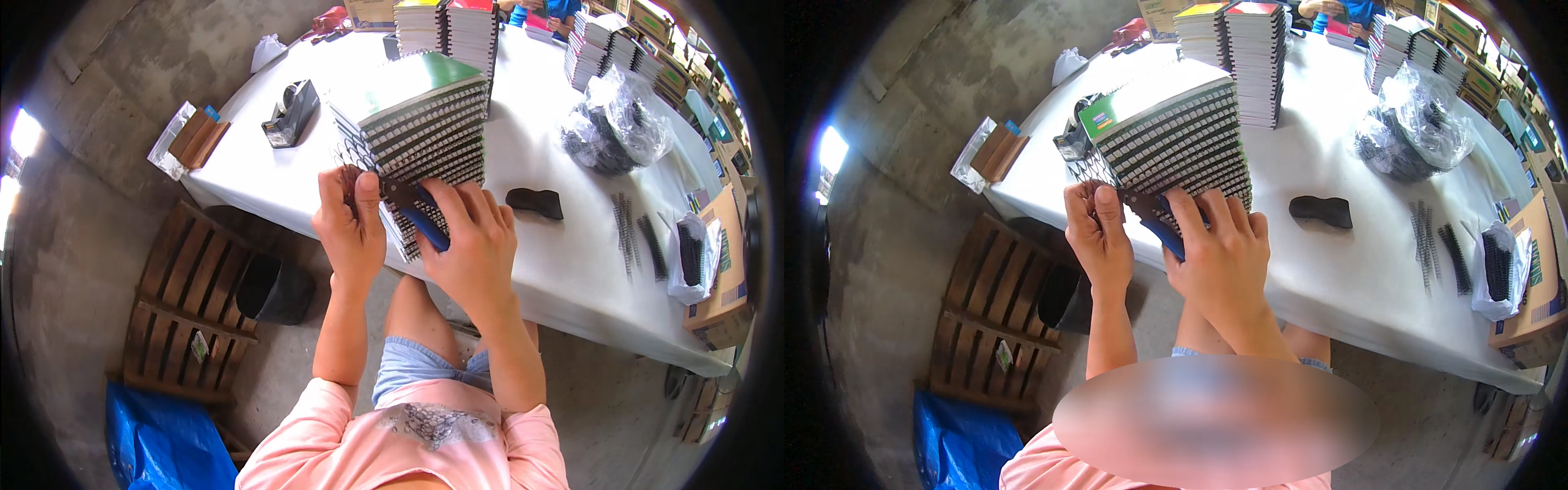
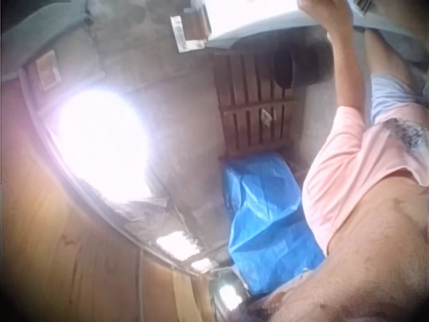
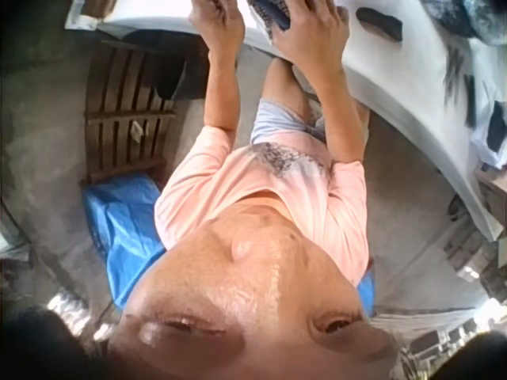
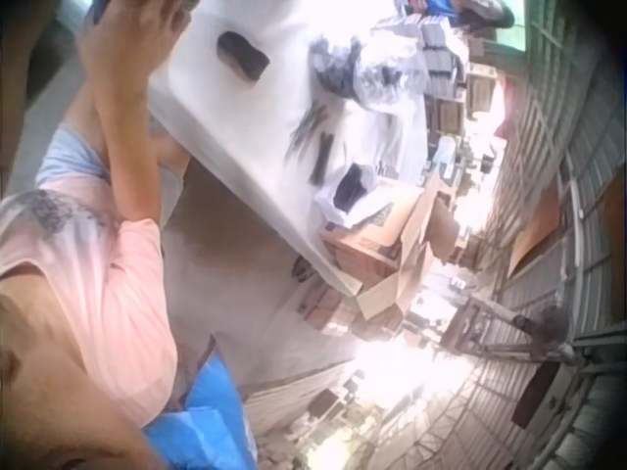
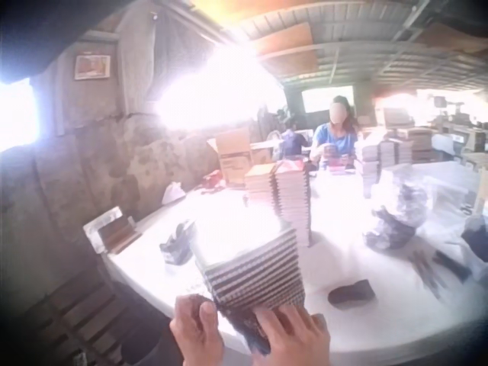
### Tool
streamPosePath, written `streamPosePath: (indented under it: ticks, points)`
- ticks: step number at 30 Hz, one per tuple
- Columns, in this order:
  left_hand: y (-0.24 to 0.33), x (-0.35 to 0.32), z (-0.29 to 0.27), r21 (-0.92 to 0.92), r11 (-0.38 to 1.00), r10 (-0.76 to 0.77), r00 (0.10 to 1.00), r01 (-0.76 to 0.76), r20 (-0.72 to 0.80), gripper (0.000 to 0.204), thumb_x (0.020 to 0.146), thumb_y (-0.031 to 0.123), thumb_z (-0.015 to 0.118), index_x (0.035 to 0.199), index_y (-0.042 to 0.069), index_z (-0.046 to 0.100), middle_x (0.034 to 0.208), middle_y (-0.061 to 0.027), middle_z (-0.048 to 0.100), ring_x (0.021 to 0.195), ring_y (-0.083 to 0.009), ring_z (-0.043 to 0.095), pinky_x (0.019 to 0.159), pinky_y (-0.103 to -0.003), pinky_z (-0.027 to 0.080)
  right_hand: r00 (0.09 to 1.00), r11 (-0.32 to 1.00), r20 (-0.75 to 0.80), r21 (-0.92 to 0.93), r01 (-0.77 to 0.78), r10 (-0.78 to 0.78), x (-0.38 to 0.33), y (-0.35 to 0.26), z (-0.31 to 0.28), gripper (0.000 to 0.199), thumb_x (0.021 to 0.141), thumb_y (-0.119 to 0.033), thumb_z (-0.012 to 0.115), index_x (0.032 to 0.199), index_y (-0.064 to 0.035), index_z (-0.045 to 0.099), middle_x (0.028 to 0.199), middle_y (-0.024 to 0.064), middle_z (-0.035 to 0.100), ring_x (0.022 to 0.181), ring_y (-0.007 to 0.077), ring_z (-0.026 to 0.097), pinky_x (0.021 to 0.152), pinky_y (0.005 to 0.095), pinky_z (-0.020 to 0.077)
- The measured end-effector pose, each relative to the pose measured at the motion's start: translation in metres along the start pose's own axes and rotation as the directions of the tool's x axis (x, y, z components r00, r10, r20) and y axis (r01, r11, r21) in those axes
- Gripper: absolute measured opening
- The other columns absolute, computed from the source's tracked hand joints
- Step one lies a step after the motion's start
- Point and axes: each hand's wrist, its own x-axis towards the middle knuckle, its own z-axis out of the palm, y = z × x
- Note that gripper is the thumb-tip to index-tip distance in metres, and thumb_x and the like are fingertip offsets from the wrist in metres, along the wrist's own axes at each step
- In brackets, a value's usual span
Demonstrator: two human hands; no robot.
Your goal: The person trims the ends of wire spirals on a stack of notebooks using pliers.
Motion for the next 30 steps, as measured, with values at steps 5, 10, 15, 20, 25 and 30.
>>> streamPosePath:
  ticks: [5, 10, 15, 20, 25, 30]
  points:
    - [-0.001, -0.002, 0.004, -0.029, 0.999, -0.019, 1.0, 0.019, 0.019, 0.031, 0.097, 0.033, 0.046, 0.092, 0.002, 0.045, 0.061, 0.0006, 0.047, 0.054, -0.0033, 0.039, 0.048, -0.019, 0.03, 1.0, 0.997, 0.019, 0.072, -0.013, 0.012, -0.005, 0.006, 0.004, 0.049, 0.056, -0.008, 0.071, 0.104, -0.0154, 0.059, 0.081, 0.0015, 0.055, 0.075, 0.0197, 0.058, 0.06, 0.0312, 0.0427]
    - [-0.005, -0.004, 0.004, 0.024, 0.998, 0.052, 0.999, -0.051, -0.018, 0.033, 0.096, 0.034, 0.046, 0.096, 0.001, 0.045, 0.062, 0.0006, 0.046, 0.055, -0.0037, 0.038, 0.048, -0.019, 0.03, 0.999, 0.999, 0.016, 0.024, -0.045, 0.045, -0.001, -0.001, -0.012, 0.055, 0.056, -0.01, 0.075, 0.108, -0.0165, 0.059, 0.092, 0.0022, 0.054, 0.089, 0.0206, 0.056, 0.085, 0.0383, 0.037]
    - [-0.004, -0.002, 0.003, 0.009, 1.0, 0.027, 1.0, -0.026, -0.017, 0.034, 0.096, 0.035, 0.047, 0.096, 0.001, 0.045, 0.063, 0.0003, 0.046, 0.055, -0.0039, 0.039, 0.049, -0.019, 0.031, 0.999, 0.999, -0.032, -0.003, -0.032, 0.032, 0.007, -0.002, -0.016, 0.058, 0.057, -0.013, 0.077, 0.111, -0.0162, 0.059, 0.097, 0.002, 0.054, 0.094, 0.0211, 0.054, 0.089, 0.0401, 0.0316]
    - [-0.007, -0.005, 0.006, 0.005, 0.999, 0.036, 0.999, -0.036, -0.021, 0.033, 0.095, 0.034, 0.049, 0.097, 0.001, 0.045, 0.064, -0.0004, 0.049, 0.056, -0.0041, 0.04, 0.05, -0.019, 0.033, 0.999, 0.999, 0.016, -0.02, -0.05, 0.05, 0.008, -0.004, -0.012, 0.055, 0.057, -0.013, 0.075, 0.11, -0.0143, 0.059, 0.094, 0.0034, 0.056, 0.09, 0.0221, 0.057, 0.084, 0.0387, 0.038]
    - [-0.004, -0.007, 0.008, 0.034, 0.99, 0.141, 0.986, -0.139, -0.084, 0.025, 0.095, 0.025, 0.052, 0.097, 0.0, 0.046, 0.067, -0.0016, 0.052, 0.057, -0.0054, 0.044, 0.052, -0.018, 0.037, 0.997, 0.994, 0.048, 0.096, -0.06, 0.055, 0.003, 0.004, -0.005, 0.05, 0.056, -0.008, 0.072, 0.105, -0.0145, 0.06, 0.083, 0.0035, 0.058, 0.078, 0.0247, 0.06, 0.066, 0.0366, 0.0466]
    - [-0.012, -0.011, 0.008, 0.14, 0.903, 0.428, 0.867, -0.405, -0.253, 0.02, 0.094, 0.017, 0.051, 0.102, 0.001, 0.045, 0.066, -0.0019, 0.047, 0.058, -0.0072, 0.048, 0.048, -0.019, 0.037, 0.995, 0.989, 0.079, 0.127, -0.078, 0.068, 0.004, 0.004, -0.006, 0.052, 0.057, -0.007, 0.072, 0.107, -0.0153, 0.06, 0.085, 0.003, 0.058, 0.082, 0.0241, 0.06, 0.072, 0.0368, 0.0457]
